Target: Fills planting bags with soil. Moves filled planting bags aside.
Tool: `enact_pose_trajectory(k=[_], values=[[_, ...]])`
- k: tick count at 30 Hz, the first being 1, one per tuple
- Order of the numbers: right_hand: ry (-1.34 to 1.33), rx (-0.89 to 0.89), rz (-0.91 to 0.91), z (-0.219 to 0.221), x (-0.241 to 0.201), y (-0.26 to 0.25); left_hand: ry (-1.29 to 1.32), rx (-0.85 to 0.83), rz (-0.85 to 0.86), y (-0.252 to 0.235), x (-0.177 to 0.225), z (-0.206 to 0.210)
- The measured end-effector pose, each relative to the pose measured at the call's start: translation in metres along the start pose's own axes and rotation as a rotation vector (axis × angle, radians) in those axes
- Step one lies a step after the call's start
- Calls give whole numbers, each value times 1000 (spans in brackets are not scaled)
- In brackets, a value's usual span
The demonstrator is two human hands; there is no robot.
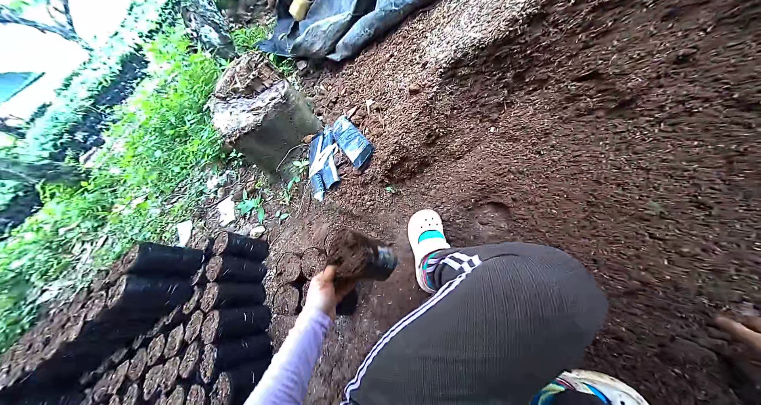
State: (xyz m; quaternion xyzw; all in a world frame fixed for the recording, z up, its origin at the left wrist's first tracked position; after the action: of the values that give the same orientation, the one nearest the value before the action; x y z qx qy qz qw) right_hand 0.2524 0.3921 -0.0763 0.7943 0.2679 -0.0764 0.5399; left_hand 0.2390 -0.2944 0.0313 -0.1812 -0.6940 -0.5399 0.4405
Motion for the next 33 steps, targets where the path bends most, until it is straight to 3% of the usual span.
enact_pose_trajectory(k=[8, 15, 25, 33], values=[[255, 11, -23, 7, -26, 3, 309, 302, -50, -3, -96, -28], [302, 20, -60, 17, -32, -6, 243, 420, -93, -54, -153, -31], [424, -8, -50, 28, -39, -18, 232, 207, -407, -44, -134, -46], [368, -15, -44, 29, -43, -14, 244, 120, -468, -28, -126, -54]])
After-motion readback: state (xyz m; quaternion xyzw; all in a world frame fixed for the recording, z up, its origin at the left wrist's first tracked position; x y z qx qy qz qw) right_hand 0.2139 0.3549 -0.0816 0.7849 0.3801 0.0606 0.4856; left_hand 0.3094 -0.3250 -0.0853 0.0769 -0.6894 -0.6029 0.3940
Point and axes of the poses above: each hand's wrist, its own y-axis away from the middle knuckle, its own z-axis out of the palm, x = y × z, the point moved 5 cm from there along -y, towards the middle knuckle, and after that the axes turned 11 degrees about -x, right-handed, at the moved point
